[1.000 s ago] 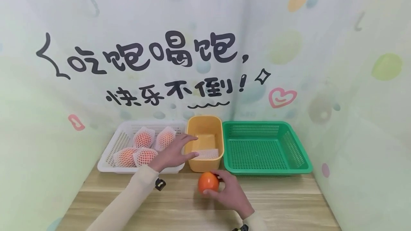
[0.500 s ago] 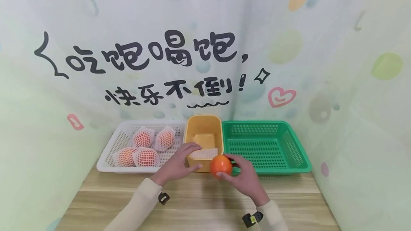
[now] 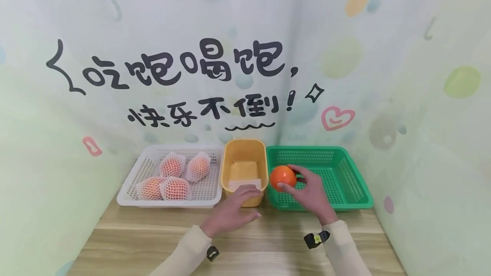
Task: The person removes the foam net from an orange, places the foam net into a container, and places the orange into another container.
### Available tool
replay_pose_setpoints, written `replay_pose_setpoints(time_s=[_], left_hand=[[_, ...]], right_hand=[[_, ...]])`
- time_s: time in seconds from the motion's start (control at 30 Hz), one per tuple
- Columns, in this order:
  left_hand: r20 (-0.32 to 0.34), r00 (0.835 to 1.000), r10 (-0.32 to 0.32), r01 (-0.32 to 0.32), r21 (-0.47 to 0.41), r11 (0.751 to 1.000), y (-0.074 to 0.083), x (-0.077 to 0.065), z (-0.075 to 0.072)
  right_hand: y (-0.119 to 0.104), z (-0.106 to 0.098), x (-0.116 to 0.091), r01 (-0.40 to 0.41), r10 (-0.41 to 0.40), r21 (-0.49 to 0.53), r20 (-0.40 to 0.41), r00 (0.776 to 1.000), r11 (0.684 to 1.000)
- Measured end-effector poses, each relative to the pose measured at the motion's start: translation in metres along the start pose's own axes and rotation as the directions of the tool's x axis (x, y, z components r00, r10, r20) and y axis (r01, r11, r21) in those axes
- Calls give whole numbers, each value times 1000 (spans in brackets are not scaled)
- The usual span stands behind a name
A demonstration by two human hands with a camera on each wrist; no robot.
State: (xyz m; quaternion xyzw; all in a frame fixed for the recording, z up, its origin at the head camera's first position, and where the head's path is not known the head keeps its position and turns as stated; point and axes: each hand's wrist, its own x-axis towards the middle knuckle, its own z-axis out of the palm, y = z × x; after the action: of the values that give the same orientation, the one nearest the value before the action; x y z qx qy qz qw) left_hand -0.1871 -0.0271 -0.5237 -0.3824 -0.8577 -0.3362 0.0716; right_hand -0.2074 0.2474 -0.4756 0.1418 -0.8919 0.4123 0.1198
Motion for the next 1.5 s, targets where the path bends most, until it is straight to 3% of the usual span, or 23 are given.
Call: replay_pose_setpoints(time_s=[0.1, 0.33, 0.47, 0.67, 0.8, 1.0, 1.17, 1.5], left_hand=[[29, 999, 34, -35, 32, 999, 7, 6, 10], [118, 993, 19, -34, 130, 991, 18, 22, 34], [108, 994, 21, -44, 217, 975, 22, 32, 48], [85, 996, -1, -31, 375, 927, 18, 43, 69], [72, 997, -1, -30, 425, 905, 15, 45, 76], [40, 999, 34, -48, 433, 900, 12, 46, 79], [11, 998, 68, -66, 406, 911, 9, 47, 79], [28, 999, 21, -29, 338, 941, 8, 49, 79]], right_hand=[[7, -4, 7, -51, 51, -1, 2, 999, 999], [19, -15, 24, -106, 106, -26, 25, 994, 994], [23, -19, 37, -125, 127, -40, 49, 991, 991], [34, -18, 55, -184, 187, -39, 97, 978, 982], [47, -13, 63, -209, 212, -40, 120, 970, 977], [63, -7, 74, -235, 240, -55, 129, 962, 970], [71, 3, 84, -258, 264, -62, 131, 956, 964], [83, 26, 103, -231, 263, -174, 198, 944, 957]])
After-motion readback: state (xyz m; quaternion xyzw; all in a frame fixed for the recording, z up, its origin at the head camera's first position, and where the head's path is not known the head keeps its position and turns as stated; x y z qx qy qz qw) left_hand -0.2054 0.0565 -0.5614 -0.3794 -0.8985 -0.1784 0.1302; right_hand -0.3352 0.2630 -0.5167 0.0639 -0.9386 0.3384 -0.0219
